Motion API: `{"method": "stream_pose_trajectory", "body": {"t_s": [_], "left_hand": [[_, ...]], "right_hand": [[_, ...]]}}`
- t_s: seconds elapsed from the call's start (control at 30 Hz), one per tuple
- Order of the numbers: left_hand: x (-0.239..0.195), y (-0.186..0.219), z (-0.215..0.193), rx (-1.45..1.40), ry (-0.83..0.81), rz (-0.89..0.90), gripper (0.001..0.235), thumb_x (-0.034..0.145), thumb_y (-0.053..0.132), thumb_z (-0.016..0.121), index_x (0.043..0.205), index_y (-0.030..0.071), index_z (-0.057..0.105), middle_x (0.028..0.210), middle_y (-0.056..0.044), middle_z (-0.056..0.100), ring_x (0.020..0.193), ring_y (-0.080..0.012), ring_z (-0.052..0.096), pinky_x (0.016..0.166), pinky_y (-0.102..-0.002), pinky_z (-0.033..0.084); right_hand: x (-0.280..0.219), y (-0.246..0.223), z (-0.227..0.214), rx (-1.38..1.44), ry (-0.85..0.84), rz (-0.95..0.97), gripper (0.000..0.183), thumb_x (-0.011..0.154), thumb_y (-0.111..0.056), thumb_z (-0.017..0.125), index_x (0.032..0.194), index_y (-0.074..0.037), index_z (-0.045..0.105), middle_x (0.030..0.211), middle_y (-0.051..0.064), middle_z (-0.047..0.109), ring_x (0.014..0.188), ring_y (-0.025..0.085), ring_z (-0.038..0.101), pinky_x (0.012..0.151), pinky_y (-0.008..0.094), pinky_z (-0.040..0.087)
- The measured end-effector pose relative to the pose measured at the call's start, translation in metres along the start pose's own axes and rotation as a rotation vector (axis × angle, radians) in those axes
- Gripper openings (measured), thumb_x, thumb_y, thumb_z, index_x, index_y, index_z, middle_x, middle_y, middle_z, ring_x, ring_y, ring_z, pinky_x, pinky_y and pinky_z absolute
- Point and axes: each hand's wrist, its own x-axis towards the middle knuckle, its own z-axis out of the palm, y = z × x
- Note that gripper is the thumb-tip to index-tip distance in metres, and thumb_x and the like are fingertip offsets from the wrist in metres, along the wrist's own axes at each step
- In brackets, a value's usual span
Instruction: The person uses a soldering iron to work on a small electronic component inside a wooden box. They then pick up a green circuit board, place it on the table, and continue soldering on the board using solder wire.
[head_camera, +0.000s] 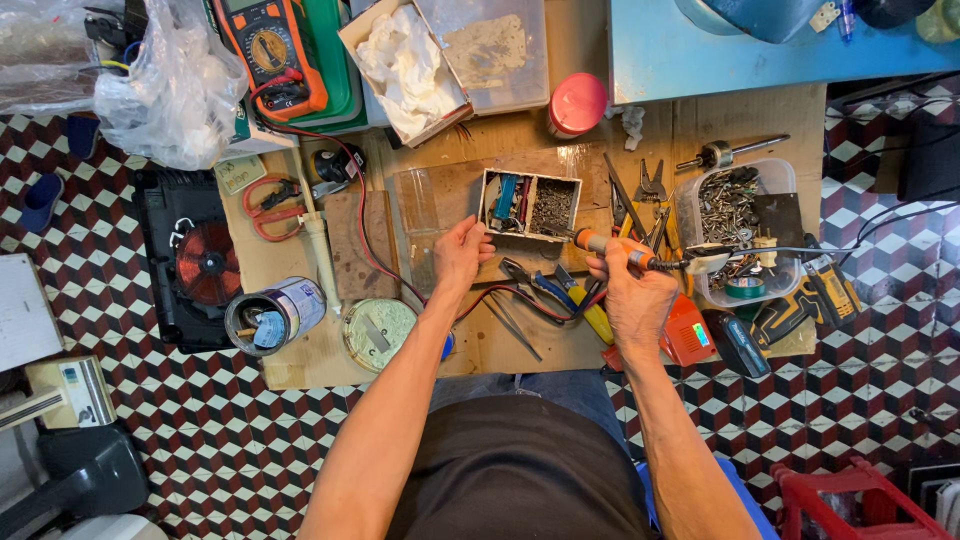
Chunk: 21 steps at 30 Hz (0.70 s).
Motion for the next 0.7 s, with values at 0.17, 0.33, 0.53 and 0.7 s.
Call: {"method": "stream_pose_trajectory", "body": {"t_s": [0.17, 0.33, 0.53, 0.7], "left_hand": [[0.001, -0.001, 0.0004, 0.0, -0.001, -0.001, 0.053, 0.099, 0.021, 0.064, 0.144, -0.004, 0.053, 0.101, -0.015, 0.074, 0.077, -0.0162, 0.071, 0.067, -0.027, 0.061], [0.0013, -0.0033, -0.001, -0.004, -0.014, 0.014, 0.053, 0.099, 0.022, 0.064, 0.144, -0.005, 0.053, 0.101, -0.015, 0.074, 0.078, -0.0161, 0.072, 0.067, -0.027, 0.062], [0.004, -0.0066, -0.0007, -0.013, -0.018, 0.013, 0.054, 0.099, 0.023, 0.064, 0.144, -0.005, 0.053, 0.101, -0.015, 0.074, 0.076, -0.0163, 0.071, 0.067, -0.027, 0.061], [0.004, -0.0087, -0.0036, -0.012, -0.031, 0.018, 0.054, 0.099, 0.023, 0.064, 0.144, -0.004, 0.053, 0.103, -0.015, 0.074, 0.077, -0.0159, 0.071, 0.068, -0.027, 0.061]], "right_hand": [[0.0002, 0.0011, -0.0002, -0.007, 0.011, 0.008, 0.029, 0.102, -0.015, 0.063, 0.117, 0.009, 0.069, 0.103, 0.017, 0.077, 0.085, 0.017, 0.077, 0.077, 0.025, 0.063], [0.0012, 0.0028, 0.0001, 0.006, 0.009, 0.014, 0.029, 0.101, -0.015, 0.063, 0.117, 0.009, 0.069, 0.103, 0.018, 0.076, 0.085, 0.018, 0.077, 0.077, 0.025, 0.063], [-0.0018, 0.0008, 0.0002, -0.011, 0.025, 0.022, 0.029, 0.101, -0.014, 0.063, 0.119, 0.009, 0.068, 0.102, 0.018, 0.077, 0.086, 0.018, 0.078, 0.076, 0.025, 0.063], [-0.0038, -0.0014, -0.0007, 0.012, 0.057, -0.011, 0.03, 0.102, -0.014, 0.062, 0.118, 0.01, 0.067, 0.102, 0.018, 0.076, 0.087, 0.019, 0.078, 0.077, 0.026, 0.065]]}}
